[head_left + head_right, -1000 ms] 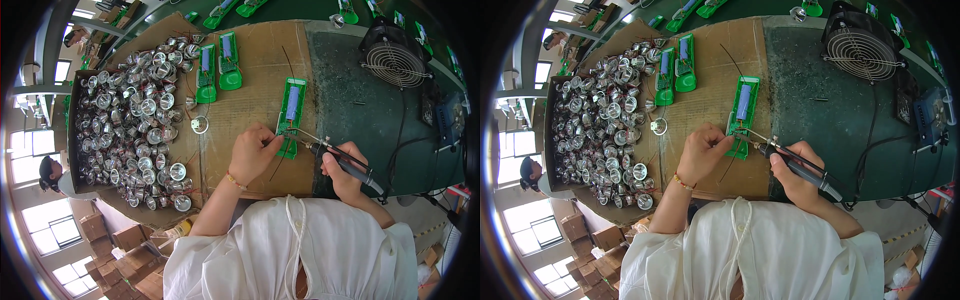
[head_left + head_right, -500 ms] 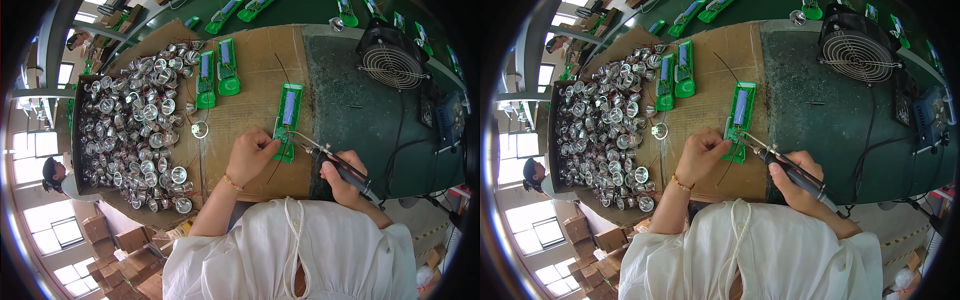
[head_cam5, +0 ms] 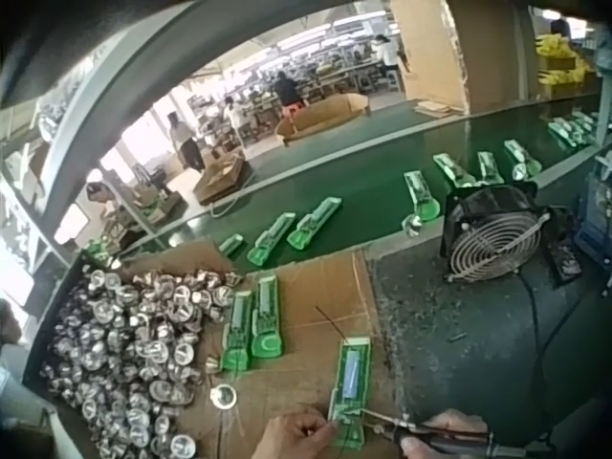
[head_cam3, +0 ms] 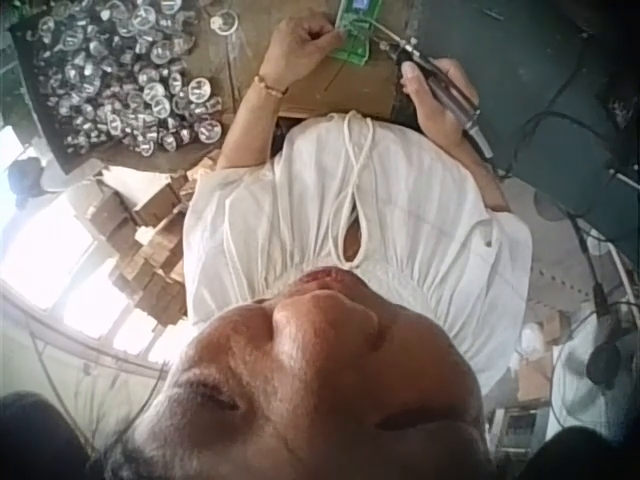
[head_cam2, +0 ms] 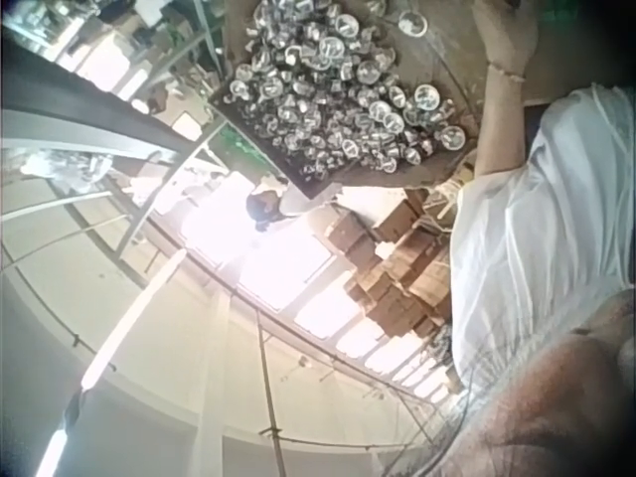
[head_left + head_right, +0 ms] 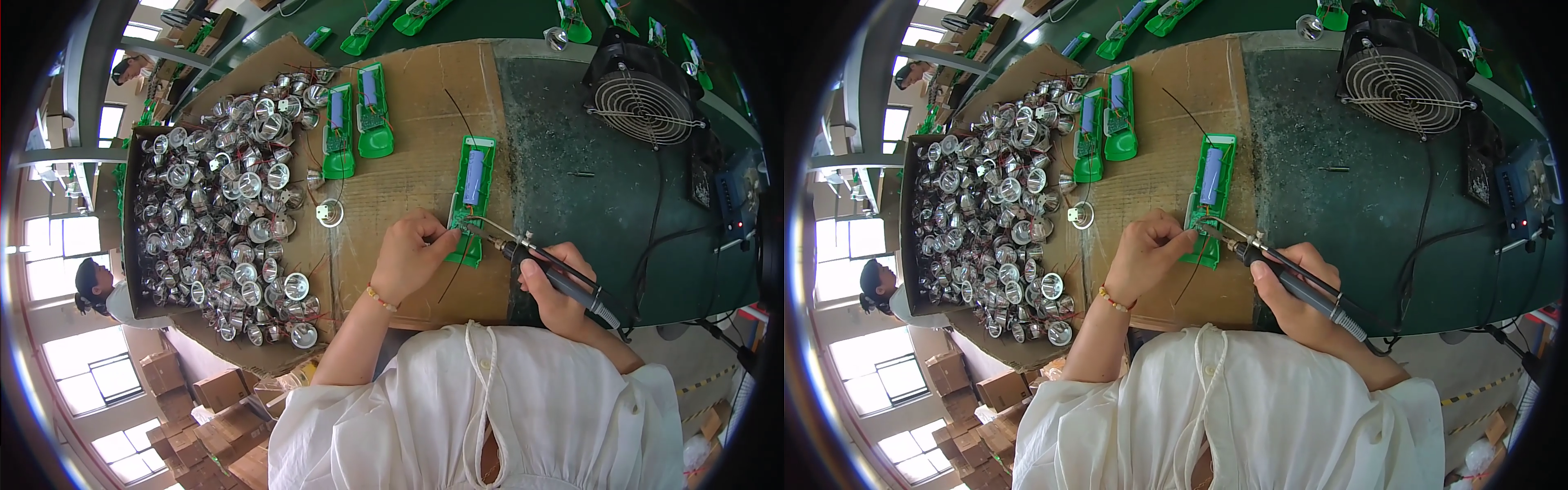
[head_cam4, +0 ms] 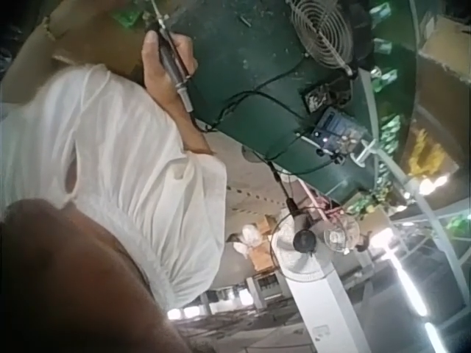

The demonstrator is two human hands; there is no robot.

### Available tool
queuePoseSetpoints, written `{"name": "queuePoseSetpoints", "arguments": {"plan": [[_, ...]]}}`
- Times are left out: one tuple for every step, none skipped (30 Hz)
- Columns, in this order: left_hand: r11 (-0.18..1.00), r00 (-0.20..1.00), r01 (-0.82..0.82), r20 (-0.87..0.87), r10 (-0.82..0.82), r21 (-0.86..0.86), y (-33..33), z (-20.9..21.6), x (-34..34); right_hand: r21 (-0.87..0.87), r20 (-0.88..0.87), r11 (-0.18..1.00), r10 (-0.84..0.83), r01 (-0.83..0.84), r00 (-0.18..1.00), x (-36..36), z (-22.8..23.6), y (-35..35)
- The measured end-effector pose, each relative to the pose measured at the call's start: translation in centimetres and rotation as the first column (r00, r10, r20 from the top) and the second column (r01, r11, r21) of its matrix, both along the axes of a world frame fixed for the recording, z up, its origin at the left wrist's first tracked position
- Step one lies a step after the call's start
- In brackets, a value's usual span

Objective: Soldering wires onto LED light components at an assembly station.

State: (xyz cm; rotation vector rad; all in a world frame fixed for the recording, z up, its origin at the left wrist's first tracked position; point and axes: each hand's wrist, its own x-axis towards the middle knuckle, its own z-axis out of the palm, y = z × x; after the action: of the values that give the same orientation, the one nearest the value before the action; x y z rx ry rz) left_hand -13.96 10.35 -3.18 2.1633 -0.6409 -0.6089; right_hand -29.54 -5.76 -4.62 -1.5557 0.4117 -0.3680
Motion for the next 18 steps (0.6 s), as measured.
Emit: {"name": "queuePoseSetpoints", "arguments": {"plan": [[1.000,1.000,0.003,-0.006,-0.003,-0.001,0.0,0.0,0.1,-0.002,0.002,1.000,0.001,-0.001,1.000,-0.1,0.1,0.0],[1.000,1.000,0.003,-0.002,-0.003,-0.004,-0.1,0.0,0.3,0.008,0.021,1.000,-0.021,0.021,1.000,-0.2,0.2,-0.2],[1.000,1.000,0.004,0.008,-0.004,-0.006,0.1,0.0,0.2,0.021,0.041,0.999,-0.040,0.039,0.998,-0.5,0.3,-0.2],[1.000,1.000,0.006,0.020,-0.006,-0.009,0.1,0.1,0.1,0.029,0.076,0.999,-0.026,0.023,0.997,-0.7,0.3,-0.3],[1.000,1.000,0.005,0.031,-0.005,-0.013,0.3,0.2,-0.2,0.022,0.085,1.000,-0.009,0.007,0.996,-1.0,0.4,-0.3],[1.000,1.000,0.015,0.019,-0.014,-0.019,0.1,0.4,-0.5,0.002,0.099,1.000,-0.010,0.010,0.995,-1.5,0.8,-0.5],[1.000,1.000,0.006,0.026,-0.005,-0.016,0.3,0.3,-0.3,-0.007,0.097,1.000,-0.005,0.005,0.995,-1.4,0.8,-0.5],[1.000,0.999,-0.005,0.033,0.005,-0.016,0.8,-0.2,-0.4,-0.021,0.095,1.000,0.011,-0.009,0.995,-1.3,0.7,-0.6],[1.000,1.000,0.000,0.016,0.000,-0.006,0.8,-0.6,-0.4,-0.039,0.087,0.999,0.013,-0.009,0.996,-1.2,0.5,-0.8],[1.000,1.000,0.005,0.002,-0.005,0.004,0.8,-0.8,-0.5,-0.029,0.122,0.997,-0.063,0.067,0.991,-1.3,-0.2,-0.7],[1.000,1.000,0.010,-0.011,-0.010,-0.016,0.8,-1.2,-0.4,-0.053,0.116,0.997,-0.057,0.064,0.992,-1.2,-0.4,-1.0],[1.000,1.000,0.011,0.004,-0.011,-0.018,0.7,-0.8,-0.6,-0.069,0.092,0.996,-0.044,0.050,0.995,-1.5,-0.4,-0.9],[1.000,1.000,-0.004,-0.023,0.004,-0.001,0.5,-0.5,-0.8,-0.075,0.099,0.995,-0.051,0.058,0.994,-1.6,-0.9,-0.7],[1.000,0.998,-0.020,-0.054,0.021,0.018,0.4,-0.3,-0.8,-0.075,0.106,0.995,-0.050,0.058,0.993,-1.3,-1.0,-0.7],[1.000,0.998,-0.026,-0.057,0.027,0.018,0.4,-0.2,-1.0,-0.088,0.115,0.995,-0.037,0.047,0.993,-1.3,-0.9,-0.6],[1.000,0.999,-0.013,-0.033,0.013,0.001,0.5,-0.1,-0.9,-0.101,0.119,0.994,-0.023,0.036,0.993,-1.4,-0.7,-0.6],[1.000,1.000,0.000,-0.012,0.000,-0.016,0.5,0.0,-0.9,-0.126,0.098,0.992,0.020,-0.007,0.995,-1.4,-0.4,-0.8],[1.000,1.000,0.006,0.009,-0.006,-0.005,0.6,-0.1,-0.6,-0.150,0.075,0.988,0.060,-0.048,0.995,-1.1,-0.1,-1.1]]}}
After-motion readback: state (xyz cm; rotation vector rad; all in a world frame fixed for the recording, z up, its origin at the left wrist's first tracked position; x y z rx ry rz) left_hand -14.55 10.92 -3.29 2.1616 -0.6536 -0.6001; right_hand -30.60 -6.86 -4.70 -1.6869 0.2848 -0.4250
